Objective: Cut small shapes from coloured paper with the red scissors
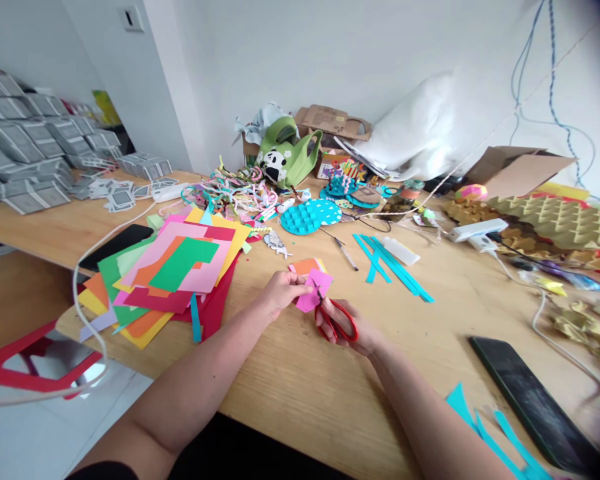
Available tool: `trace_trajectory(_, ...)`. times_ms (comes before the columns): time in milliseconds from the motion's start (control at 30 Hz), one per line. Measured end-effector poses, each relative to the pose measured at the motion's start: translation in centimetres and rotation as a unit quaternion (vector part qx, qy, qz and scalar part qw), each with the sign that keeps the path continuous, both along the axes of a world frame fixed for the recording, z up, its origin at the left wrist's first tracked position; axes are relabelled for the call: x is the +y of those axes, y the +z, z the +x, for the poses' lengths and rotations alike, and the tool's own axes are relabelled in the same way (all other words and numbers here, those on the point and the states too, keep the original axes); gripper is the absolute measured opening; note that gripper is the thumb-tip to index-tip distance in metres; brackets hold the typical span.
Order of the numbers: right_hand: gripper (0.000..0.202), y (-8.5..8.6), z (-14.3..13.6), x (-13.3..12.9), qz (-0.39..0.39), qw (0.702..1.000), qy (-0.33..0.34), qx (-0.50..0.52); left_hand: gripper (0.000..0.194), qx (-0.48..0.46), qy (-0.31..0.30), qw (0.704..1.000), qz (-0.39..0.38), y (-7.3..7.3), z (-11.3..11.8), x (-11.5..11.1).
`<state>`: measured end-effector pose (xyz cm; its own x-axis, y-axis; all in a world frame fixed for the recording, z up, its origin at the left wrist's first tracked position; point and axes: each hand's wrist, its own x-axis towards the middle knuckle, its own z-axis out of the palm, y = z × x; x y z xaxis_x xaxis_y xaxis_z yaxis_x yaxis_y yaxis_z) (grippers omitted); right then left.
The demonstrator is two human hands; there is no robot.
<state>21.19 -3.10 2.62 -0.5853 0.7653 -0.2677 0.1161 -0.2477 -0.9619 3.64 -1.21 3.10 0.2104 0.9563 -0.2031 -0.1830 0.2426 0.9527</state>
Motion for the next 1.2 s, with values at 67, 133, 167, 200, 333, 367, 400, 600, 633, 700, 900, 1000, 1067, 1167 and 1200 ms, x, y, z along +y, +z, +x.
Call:
trace_trajectory(67, 0.054, 0.03, -0.01, -0.03, 0.0, 1.0, -0.002, -0.002, 0.021, 0.003, 0.0, 1.0, 0.003, -0.02, 0.01, 0.01)
trace_trajectory(133, 0.055, 0.08, -0.07, -0.07, 0.0, 1.0, -0.005, -0.002, 0.022, 0.006, 0.001, 1.0, 0.007, -0.05, 0.0, 0.03)
trace_trajectory(167, 0.055, 0.12, -0.1, -0.09, -0.001, 1.0, -0.007, -0.003, 0.022, 0.006, 0.0, 1.0, 0.007, -0.07, 0.0, 0.04)
trace_trajectory(200, 0.055, 0.17, -0.15, -0.11, -0.002, 1.0, -0.009, -0.003, 0.022, 0.008, -0.001, 1.0, 0.007, -0.08, -0.02, 0.05)
trace_trajectory(333, 0.055, 0.34, -0.34, -0.18, 0.0, 1.0, -0.017, -0.001, 0.023, 0.012, 0.0, 1.0, 0.001, -0.05, -0.04, 0.1)
trace_trajectory(367, 0.056, 0.38, -0.39, -0.19, 0.0, 1.0, -0.02, 0.0, 0.023, 0.013, 0.001, 1.0, -0.001, -0.03, -0.03, 0.12)
trace_trajectory(400, 0.055, 0.41, -0.44, -0.2, 0.0, 1.0, -0.023, -0.001, 0.023, 0.012, 0.003, 1.0, -0.004, -0.02, -0.03, 0.13)
trace_trajectory(600, 0.056, 0.64, -0.64, -0.31, -0.007, 1.0, -0.03, 0.004, 0.023, 0.001, 0.003, 1.0, -0.016, -0.08, 0.01, 0.13)
trace_trajectory(633, 0.056, 0.68, -0.67, -0.35, -0.007, 0.999, -0.032, 0.004, 0.024, -0.003, 0.004, 1.0, -0.02, -0.08, 0.02, 0.12)
trace_trajectory(700, 0.056, 0.76, -0.73, -0.4, -0.006, 0.999, -0.039, 0.004, 0.025, -0.013, 0.006, 0.999, -0.036, -0.04, 0.05, 0.09)
trace_trajectory(900, 0.056, 0.87, -0.74, -0.35, 0.001, 0.999, -0.039, -0.009, 0.026, -0.037, 0.013, 0.997, -0.06, 0.2, 0.14, 0.03)
trace_trajectory(1000, 0.056, 0.68, -0.64, -0.28, 0.009, 0.999, -0.04, -0.019, 0.025, -0.04, 0.015, 0.997, -0.065, 0.29, 0.13, 0.03)
trace_trajectory(1067, 0.055, 0.45, -0.55, -0.22, 0.018, 0.999, -0.038, -0.022, 0.025, -0.041, 0.015, 0.997, -0.068, 0.35, 0.12, 0.03)
trace_trajectory(1167, 0.055, 0.06, -0.44, -0.11, 0.028, 0.999, -0.037, -0.024, 0.026, -0.043, 0.017, 0.996, -0.071, 0.47, 0.14, -0.01)
trace_trajectory(1200, 0.055, -0.04, -0.42, -0.07, 0.03, 0.998, -0.04, -0.025, 0.026, -0.043, 0.019, 0.996, -0.071, 0.51, 0.15, -0.03)
